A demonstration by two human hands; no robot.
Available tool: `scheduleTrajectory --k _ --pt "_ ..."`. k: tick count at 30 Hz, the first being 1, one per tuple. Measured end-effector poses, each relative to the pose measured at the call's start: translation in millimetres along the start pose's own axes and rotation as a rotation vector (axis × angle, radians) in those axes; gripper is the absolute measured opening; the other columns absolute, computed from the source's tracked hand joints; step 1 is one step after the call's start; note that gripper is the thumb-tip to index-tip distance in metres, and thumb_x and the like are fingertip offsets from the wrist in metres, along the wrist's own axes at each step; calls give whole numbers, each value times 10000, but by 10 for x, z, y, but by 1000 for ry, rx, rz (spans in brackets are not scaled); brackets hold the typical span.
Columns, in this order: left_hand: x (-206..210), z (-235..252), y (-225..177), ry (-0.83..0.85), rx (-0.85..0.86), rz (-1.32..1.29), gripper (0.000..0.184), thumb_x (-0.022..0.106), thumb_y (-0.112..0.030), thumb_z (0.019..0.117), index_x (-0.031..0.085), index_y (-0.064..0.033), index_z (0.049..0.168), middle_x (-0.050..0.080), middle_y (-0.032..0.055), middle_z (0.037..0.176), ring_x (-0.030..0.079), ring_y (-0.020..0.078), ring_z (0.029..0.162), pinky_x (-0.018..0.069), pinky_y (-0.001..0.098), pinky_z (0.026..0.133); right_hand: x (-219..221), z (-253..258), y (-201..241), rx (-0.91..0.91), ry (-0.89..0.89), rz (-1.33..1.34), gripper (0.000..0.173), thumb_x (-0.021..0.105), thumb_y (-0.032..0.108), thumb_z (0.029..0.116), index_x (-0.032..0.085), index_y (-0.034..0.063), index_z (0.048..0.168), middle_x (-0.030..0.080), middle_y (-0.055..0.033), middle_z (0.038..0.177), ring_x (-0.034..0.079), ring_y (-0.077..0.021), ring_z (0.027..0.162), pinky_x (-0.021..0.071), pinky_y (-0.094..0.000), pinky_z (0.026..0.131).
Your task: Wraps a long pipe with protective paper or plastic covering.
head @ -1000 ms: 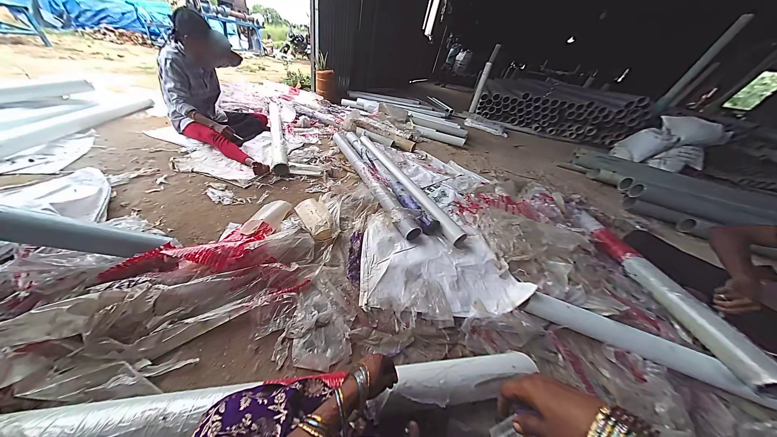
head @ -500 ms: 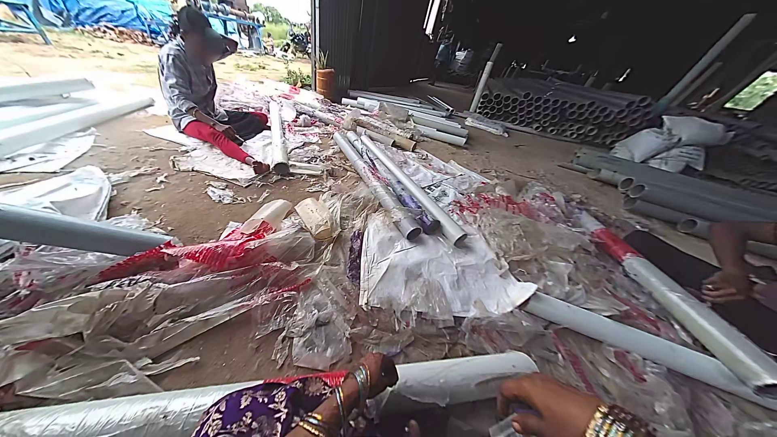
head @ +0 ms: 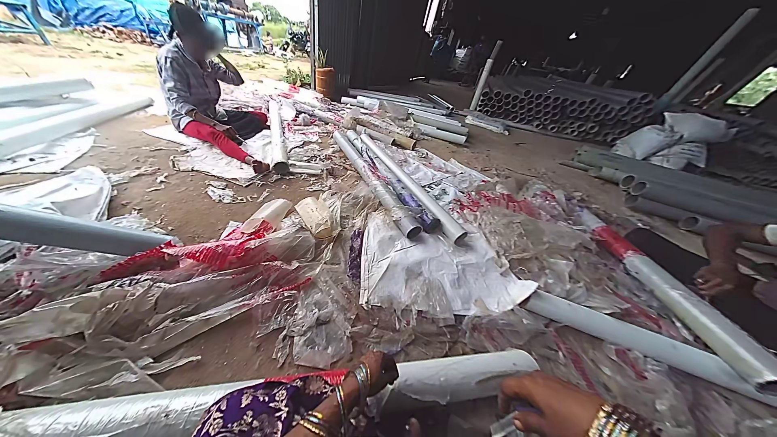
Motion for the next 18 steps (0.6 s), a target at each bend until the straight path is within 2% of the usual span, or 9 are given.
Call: scheduleTrajectory --k 6,18 --pt "-4 8 20 -12 -12 1 318 520 -164 1056 676 58 1223 694 259 1197 648 396 1168 445 572 1068 0 18 -12 -24 -14 4 326 588 192 1057 652 -4 1310 702 -263 1087 679 -397 982 498 -558 922" --pt "10 33 27 -9 -8 -25 314 495 -130 1064 664 55 1254 704 241 1196 667 373 1144 456 543 1068 -4 4 6 -6 -2 -1 322 585 180 1057 648 2 1318 699 -266 1111 671 -404 1016 484 -562 950"
Point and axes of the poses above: each hand's wrist, its own z-axis towards the middle knuckle, its own x-axis out of the palm, y = z × x, the point moved 10 cm from there along z, towards the middle knuckle
